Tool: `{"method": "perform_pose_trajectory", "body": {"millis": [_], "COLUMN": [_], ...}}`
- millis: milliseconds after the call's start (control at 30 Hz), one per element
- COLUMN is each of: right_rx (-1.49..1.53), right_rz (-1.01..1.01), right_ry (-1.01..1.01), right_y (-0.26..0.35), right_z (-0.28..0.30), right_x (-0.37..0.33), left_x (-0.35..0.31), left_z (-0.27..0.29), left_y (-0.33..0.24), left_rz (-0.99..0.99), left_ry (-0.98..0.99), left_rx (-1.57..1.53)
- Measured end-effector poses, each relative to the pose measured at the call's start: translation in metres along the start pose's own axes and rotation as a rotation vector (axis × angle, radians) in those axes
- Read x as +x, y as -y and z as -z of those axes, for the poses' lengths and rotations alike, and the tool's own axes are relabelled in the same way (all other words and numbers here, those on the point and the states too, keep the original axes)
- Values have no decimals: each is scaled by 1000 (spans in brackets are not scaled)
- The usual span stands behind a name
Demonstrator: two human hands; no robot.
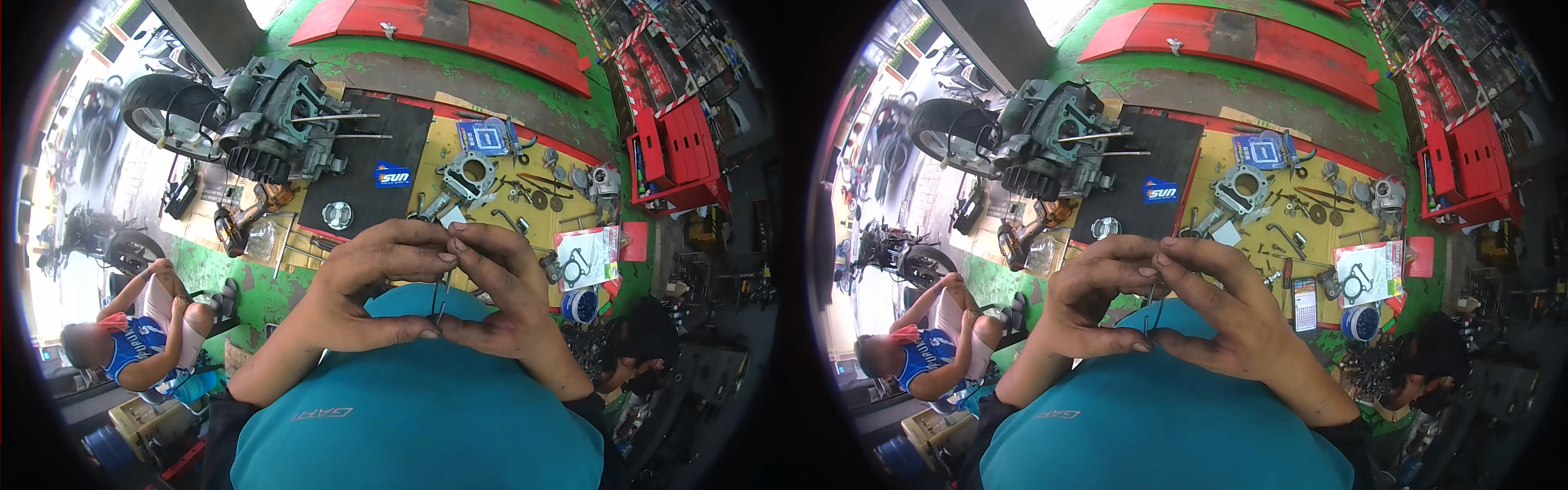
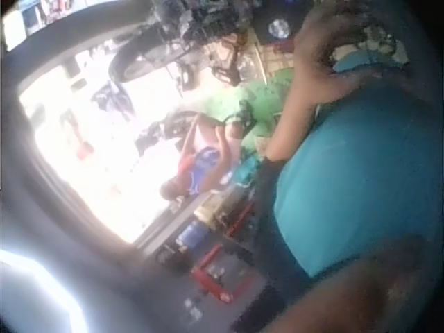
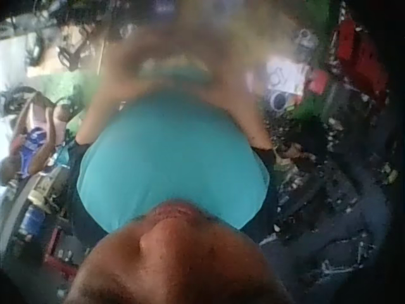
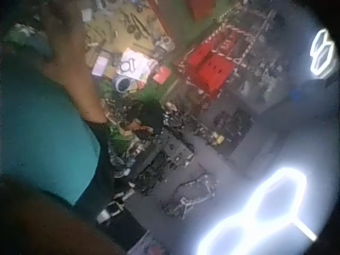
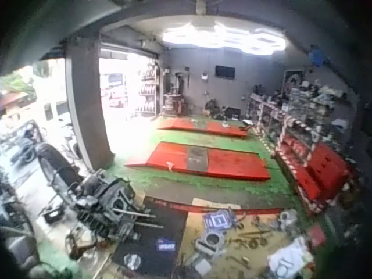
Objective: The person assembles a piston by inserting piston rings into the grooves of a metal piston. They use a screwdriver to adjust the rings and ensure they are seated correctly. The person handles the piston and rings with both hands, rotating the piston to inspect the fit.
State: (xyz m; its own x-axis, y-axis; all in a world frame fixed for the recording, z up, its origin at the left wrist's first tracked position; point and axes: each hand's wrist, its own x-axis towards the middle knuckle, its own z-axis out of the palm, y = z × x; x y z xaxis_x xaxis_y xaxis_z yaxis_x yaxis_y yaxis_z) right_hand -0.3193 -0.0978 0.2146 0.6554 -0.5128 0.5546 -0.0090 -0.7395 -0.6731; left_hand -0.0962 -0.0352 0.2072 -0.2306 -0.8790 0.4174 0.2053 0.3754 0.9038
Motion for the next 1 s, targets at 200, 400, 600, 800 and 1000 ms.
{"method": "perform_pose_trajectory", "body": {"millis": [200,400,600,800,1000], "right_rx": [4,1,8,9,94], "right_rz": [4,0,-4,-18,-45], "right_ry": [6,13,10,19,46], "right_y": [1,1,1,-1,-11], "right_z": [0,-1,-2,-4,-11], "right_x": [0,0,-1,-1,3], "left_x": [-1,-3,-5,-6,-18], "left_z": [0,2,0,1,7], "left_y": [1,1,2,4,10], "left_rz": [-15,-7,5,10,86], "left_ry": [-4,14,-2,-8,-82], "left_rx": [-10,-21,-39,-41,-115]}}
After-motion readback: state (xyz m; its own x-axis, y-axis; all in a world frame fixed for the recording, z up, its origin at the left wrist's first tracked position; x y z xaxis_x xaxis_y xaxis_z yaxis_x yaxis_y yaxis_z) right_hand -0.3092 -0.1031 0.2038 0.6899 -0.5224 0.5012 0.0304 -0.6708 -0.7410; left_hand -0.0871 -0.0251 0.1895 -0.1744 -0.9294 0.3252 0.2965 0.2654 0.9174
